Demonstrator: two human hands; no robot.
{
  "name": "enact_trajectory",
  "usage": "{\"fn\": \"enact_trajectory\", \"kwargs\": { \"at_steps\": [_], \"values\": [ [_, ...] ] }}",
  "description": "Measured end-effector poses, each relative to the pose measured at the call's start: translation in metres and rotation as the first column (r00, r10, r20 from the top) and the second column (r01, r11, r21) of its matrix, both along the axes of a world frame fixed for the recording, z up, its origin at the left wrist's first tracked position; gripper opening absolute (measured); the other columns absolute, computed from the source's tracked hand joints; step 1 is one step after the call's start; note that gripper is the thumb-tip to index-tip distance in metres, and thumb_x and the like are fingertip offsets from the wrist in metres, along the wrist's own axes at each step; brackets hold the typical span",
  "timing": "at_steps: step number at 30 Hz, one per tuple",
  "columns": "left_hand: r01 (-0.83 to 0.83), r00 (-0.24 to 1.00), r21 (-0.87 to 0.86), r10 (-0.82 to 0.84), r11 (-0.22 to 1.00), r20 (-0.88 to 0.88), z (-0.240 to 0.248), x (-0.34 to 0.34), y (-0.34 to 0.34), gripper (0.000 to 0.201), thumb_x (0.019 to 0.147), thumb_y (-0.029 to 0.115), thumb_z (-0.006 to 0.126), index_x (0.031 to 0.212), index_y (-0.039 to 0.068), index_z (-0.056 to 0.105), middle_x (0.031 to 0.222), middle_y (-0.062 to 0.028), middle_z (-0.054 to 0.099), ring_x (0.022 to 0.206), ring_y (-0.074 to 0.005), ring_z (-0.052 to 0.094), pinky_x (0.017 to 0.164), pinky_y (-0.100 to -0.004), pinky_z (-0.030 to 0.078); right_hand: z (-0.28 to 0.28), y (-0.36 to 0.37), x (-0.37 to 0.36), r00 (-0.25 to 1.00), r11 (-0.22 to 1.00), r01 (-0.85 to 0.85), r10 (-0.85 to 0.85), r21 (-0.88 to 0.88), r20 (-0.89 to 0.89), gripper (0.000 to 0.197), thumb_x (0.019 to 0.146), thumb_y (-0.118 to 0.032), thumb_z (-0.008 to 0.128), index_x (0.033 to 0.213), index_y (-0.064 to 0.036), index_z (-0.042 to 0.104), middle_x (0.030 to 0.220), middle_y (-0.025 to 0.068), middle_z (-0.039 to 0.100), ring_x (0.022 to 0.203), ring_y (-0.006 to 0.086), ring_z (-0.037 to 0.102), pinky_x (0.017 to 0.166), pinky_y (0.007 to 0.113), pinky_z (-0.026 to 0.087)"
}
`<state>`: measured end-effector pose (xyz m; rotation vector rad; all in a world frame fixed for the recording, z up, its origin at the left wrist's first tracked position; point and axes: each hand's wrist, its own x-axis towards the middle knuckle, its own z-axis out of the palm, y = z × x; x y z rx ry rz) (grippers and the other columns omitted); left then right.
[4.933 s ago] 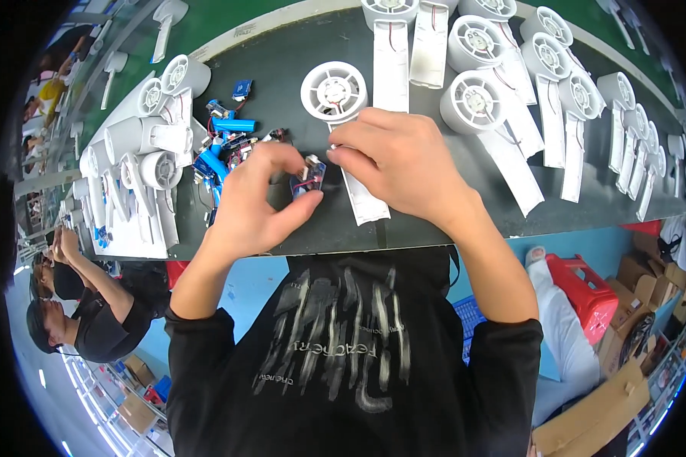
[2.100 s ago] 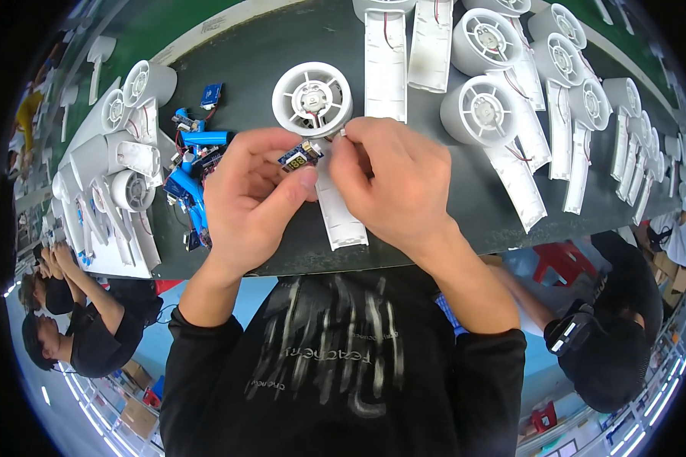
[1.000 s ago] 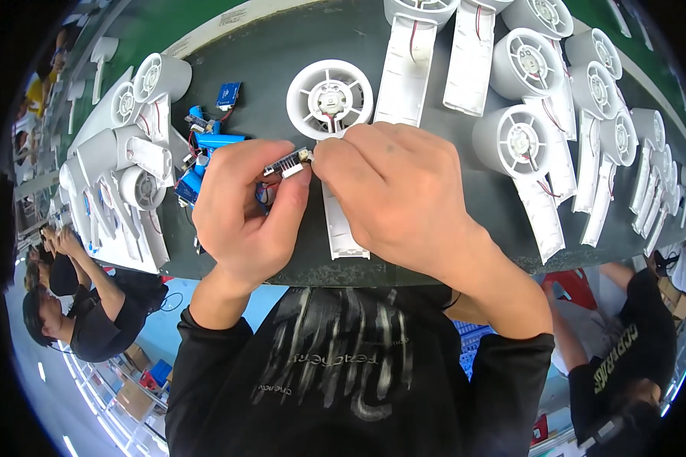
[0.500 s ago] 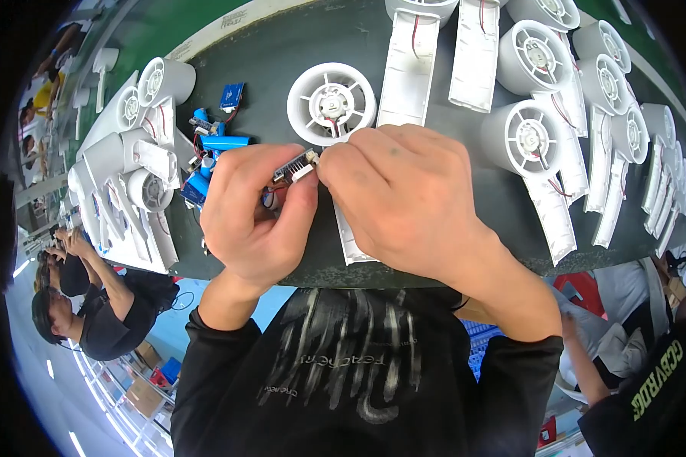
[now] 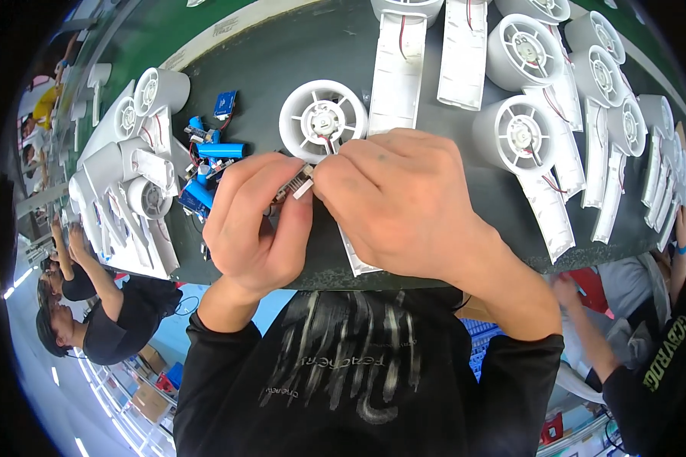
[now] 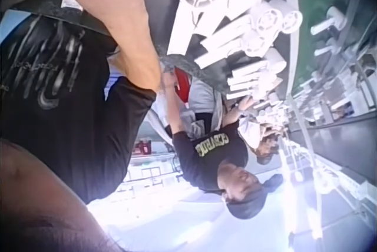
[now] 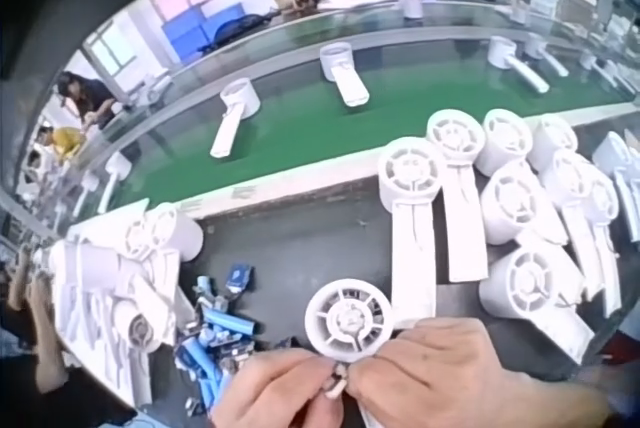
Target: The person connects wire connectors from fan housings into circuit boards by hand, fits the components into the fan casings, and places assembled fan units onto the conveyor belt.
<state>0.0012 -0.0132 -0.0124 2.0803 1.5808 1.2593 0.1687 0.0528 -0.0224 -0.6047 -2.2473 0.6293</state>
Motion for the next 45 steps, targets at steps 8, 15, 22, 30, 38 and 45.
{"fn": "enact_trajectory", "kwargs": {
  "at_steps": [8,15,22,30,38,45],
  "values": [
    [0.111,0.994,0.051,-0.112,0.993,0.014,0.001,-0.006,0.004,0.032,0.064,-0.010,0.062,0.095,-0.005,0.064,0.088,-0.0163,0.064,0.063,-0.0226,0.061,0.054,-0.0285,0.050,0.003,0.004,0.007,0.997,0.992,-0.080,0.077,-0.095,-0.031,0.016,0.071,-0.007,0.072,0.081,-0.0041,0.060,0.070,0.0066,0.060,0.056,0.0260,0.057,0.051,0.035,0.043],
    [0.115,0.993,0.054,-0.117,0.992,0.031,0.001,-0.007,0.005,0.031,0.064,-0.010,0.062,0.095,-0.006,0.064,0.089,-0.0162,0.064,0.063,-0.0230,0.061,0.055,-0.0294,0.050,0.000,0.007,0.007,0.993,0.976,-0.096,0.079,-0.194,-0.091,0.013,0.074,-0.008,0.072,0.080,-0.0034,0.061,0.068,0.0075,0.060,0.055,0.0248,0.058,0.050,0.033,0.043],
    [0.067,0.998,0.056,-0.068,0.996,0.010,0.000,-0.003,0.004,0.030,0.065,-0.010,0.063,0.095,-0.005,0.065,0.087,-0.0156,0.064,0.063,-0.0220,0.060,0.053,-0.0287,0.049,0.007,0.006,0.009,0.991,0.953,-0.076,0.039,-0.294,-0.127,0.008,0.075,-0.003,0.070,0.081,-0.0012,0.065,0.067,0.0081,0.063,0.053,0.0222,0.060,0.049,0.029,0.045],
    [0.069,0.997,0.067,-0.070,0.995,0.018,-0.004,0.000,0.003,0.031,0.066,-0.011,0.063,0.096,-0.007,0.064,0.088,-0.0164,0.064,0.064,-0.0216,0.061,0.054,-0.0284,0.050,0.006,0.005,0.009,0.993,0.965,-0.057,0.027,-0.257,-0.118,0.008,0.073,-0.003,0.069,0.080,-0.0022,0.064,0.065,0.0076,0.062,0.052,0.0216,0.059,0.048,0.029,0.044],
    [0.081,0.996,0.052,-0.082,0.995,0.027,-0.003,0.003,-0.002,0.032,0.065,-0.012,0.060,0.097,-0.009,0.062,0.088,-0.0189,0.062,0.063,-0.0228,0.060,0.054,-0.0282,0.050,0.000,0.000,0.006,0.988,0.976,-0.080,0.051,-0.203,-0.149,0.012,0.070,-0.003,0.070,0.077,-0.0031,0.061,0.067,0.0072,0.062,0.053,0.0240,0.058,0.050,0.033,0.044],
    [0.094,0.996,0.055,-0.094,0.994,-0.009,-0.003,-0.001,-0.002,0.034,0.063,-0.010,0.060,0.096,-0.010,0.062,0.087,-0.0189,0.062,0.062,-0.0240,0.059,0.052,-0.0287,0.049,-0.005,0.002,0.007,0.984,0.982,-0.102,0.076,-0.161,-0.158,0.014,0.069,-0.003,0.071,0.079,-0.0026,0.060,0.067,0.0081,0.061,0.055,0.0253,0.059,0.050,0.034,0.043]
  ]
}}
